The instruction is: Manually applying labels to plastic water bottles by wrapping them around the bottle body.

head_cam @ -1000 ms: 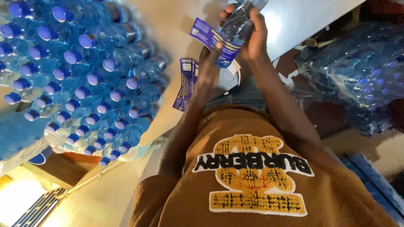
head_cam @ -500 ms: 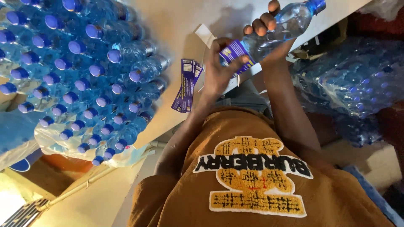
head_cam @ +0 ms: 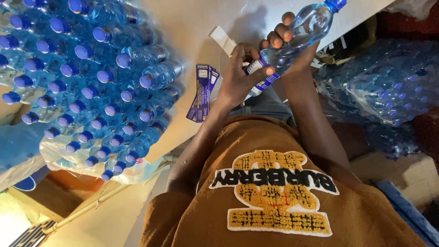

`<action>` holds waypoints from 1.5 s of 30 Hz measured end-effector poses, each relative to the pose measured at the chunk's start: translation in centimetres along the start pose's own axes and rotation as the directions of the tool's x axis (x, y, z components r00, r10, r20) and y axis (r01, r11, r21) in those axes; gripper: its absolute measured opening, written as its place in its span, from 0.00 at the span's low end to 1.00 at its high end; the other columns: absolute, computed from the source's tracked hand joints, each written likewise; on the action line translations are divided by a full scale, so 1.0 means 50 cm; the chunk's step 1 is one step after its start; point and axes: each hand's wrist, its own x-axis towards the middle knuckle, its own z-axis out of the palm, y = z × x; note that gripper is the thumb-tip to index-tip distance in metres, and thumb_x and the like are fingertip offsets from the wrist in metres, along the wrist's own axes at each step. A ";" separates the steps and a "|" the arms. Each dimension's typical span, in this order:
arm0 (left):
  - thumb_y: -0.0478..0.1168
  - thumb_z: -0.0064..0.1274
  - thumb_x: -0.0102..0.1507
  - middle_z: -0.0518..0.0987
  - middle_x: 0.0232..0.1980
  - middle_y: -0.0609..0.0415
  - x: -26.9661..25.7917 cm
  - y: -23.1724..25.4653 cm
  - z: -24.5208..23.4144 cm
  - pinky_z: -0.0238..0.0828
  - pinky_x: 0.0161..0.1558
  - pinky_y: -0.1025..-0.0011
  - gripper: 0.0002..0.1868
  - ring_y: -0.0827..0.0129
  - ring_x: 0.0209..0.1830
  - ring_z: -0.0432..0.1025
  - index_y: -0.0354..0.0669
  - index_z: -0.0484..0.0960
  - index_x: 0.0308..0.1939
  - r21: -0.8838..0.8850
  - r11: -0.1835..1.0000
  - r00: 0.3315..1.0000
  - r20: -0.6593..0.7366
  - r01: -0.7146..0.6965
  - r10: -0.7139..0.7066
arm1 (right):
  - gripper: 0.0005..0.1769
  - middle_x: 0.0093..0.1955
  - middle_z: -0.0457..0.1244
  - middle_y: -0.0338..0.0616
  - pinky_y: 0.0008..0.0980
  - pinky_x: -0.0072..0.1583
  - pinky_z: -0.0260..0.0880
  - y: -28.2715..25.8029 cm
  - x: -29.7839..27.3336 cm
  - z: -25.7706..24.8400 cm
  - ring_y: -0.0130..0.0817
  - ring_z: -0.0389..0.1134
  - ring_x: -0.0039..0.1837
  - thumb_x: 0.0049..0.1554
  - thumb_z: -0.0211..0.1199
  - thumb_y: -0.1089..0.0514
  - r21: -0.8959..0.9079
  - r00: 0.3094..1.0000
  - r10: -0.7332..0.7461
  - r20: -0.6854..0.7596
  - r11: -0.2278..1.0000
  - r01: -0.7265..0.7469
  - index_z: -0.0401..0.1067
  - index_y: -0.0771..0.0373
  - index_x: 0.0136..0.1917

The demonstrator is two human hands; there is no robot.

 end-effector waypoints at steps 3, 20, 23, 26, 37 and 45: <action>0.55 0.59 0.71 0.71 0.50 0.60 -0.006 -0.010 0.004 0.65 0.49 0.71 0.18 0.72 0.48 0.67 0.52 0.71 0.51 -0.069 0.997 0.999 0.014 0.031 -0.030 | 0.31 0.64 0.74 0.35 0.47 0.81 0.68 0.003 -0.001 0.010 0.36 0.75 0.70 0.72 0.61 0.34 -0.006 1.000 0.019 0.015 1.000 -0.019 0.72 0.57 0.77; 0.51 0.67 0.65 0.72 0.79 0.44 -0.245 -0.497 -0.165 0.69 0.68 0.39 0.37 0.44 0.79 0.66 0.46 0.72 0.75 0.750 0.367 0.816 -0.576 0.551 -0.049 | 0.35 0.68 0.69 0.51 0.41 0.65 0.82 0.279 0.060 0.165 0.49 0.75 0.66 0.65 0.72 0.38 -0.943 0.930 0.248 -0.270 0.129 -0.308 0.68 0.60 0.74; 0.59 0.64 0.67 0.69 0.81 0.35 -0.247 -0.515 -0.150 0.66 0.70 0.44 0.47 0.40 0.78 0.65 0.35 0.65 0.81 0.830 0.220 0.859 -0.501 0.512 -0.110 | 0.32 0.72 0.67 0.57 0.46 0.73 0.70 0.381 0.076 0.125 0.53 0.66 0.73 0.59 0.86 0.54 -0.993 0.967 0.234 -0.101 -0.082 -0.084 0.77 0.65 0.71; 0.49 0.51 0.72 0.78 0.72 0.31 -0.252 -0.502 -0.146 0.71 0.68 0.46 0.34 0.39 0.75 0.68 0.31 0.71 0.77 0.834 0.295 0.876 -0.483 0.466 -0.016 | 0.33 0.68 0.71 0.56 0.49 0.73 0.66 0.451 0.088 0.113 0.55 0.69 0.70 0.54 0.89 0.53 -0.964 0.960 0.257 -0.111 -0.264 -0.041 0.79 0.67 0.66; 0.47 0.63 0.65 0.71 0.75 0.32 -0.257 -0.512 -0.146 0.73 0.63 0.43 0.44 0.38 0.67 0.69 0.37 0.64 0.82 0.853 0.351 0.906 -0.422 0.386 0.028 | 0.31 0.71 0.57 0.63 0.53 0.71 0.80 0.401 0.054 0.005 0.61 0.64 0.73 0.64 0.72 0.73 -0.972 0.954 0.244 -0.174 -0.196 -0.127 0.67 0.66 0.77; 0.42 0.62 0.67 0.66 0.76 0.32 -0.239 -0.468 -0.144 0.75 0.64 0.37 0.38 0.33 0.71 0.67 0.39 0.64 0.79 0.759 0.546 0.918 -0.394 0.355 -0.048 | 0.06 0.54 0.70 0.58 0.50 0.56 0.71 0.337 0.025 -0.144 0.56 0.69 0.58 0.61 0.71 0.64 -0.781 0.966 0.099 -0.240 -0.610 -0.132 0.83 0.66 0.52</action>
